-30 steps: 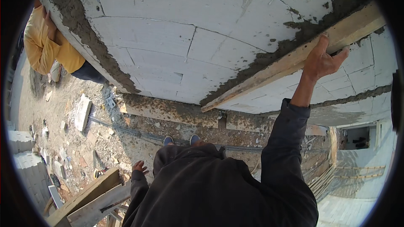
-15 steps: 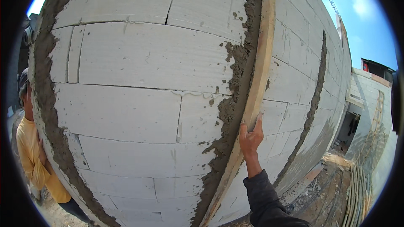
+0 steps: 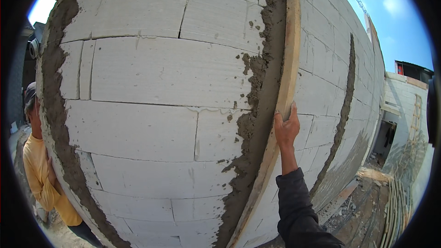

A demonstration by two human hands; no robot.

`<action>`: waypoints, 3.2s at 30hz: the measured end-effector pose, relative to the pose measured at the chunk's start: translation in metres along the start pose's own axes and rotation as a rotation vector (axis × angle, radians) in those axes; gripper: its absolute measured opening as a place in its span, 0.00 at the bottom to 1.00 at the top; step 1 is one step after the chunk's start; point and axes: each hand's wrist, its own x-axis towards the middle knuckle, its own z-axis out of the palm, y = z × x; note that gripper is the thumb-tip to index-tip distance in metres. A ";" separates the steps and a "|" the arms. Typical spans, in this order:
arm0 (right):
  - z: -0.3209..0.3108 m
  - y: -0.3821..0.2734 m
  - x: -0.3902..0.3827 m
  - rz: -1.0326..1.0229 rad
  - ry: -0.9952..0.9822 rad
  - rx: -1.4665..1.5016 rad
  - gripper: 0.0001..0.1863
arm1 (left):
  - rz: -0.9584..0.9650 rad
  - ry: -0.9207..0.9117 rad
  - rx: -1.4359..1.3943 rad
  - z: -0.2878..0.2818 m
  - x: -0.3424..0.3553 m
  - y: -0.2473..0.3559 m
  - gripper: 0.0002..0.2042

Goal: The person levels mortar on a block wall using a wooden board and applies additional mortar from a bucket with a trowel.

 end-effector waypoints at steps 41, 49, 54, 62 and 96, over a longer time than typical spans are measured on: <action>-0.036 -0.049 -0.117 0.061 -0.187 0.150 0.36 | -0.017 0.032 0.013 -0.002 0.004 -0.027 0.31; -0.021 -0.032 -0.089 0.043 -0.144 0.089 0.37 | -0.048 0.095 -0.022 -0.051 -0.023 -0.102 0.32; -0.010 -0.002 -0.069 0.068 -0.189 0.030 0.34 | -0.103 0.122 0.025 -0.101 -0.058 -0.188 0.32; -0.026 -0.028 -0.181 -0.028 -0.216 0.182 0.36 | -0.002 -0.089 0.157 -0.131 -0.068 -0.236 0.25; -0.012 0.003 -0.090 0.106 -0.187 0.287 0.36 | -0.279 0.191 -0.190 -0.102 -0.119 -0.226 0.26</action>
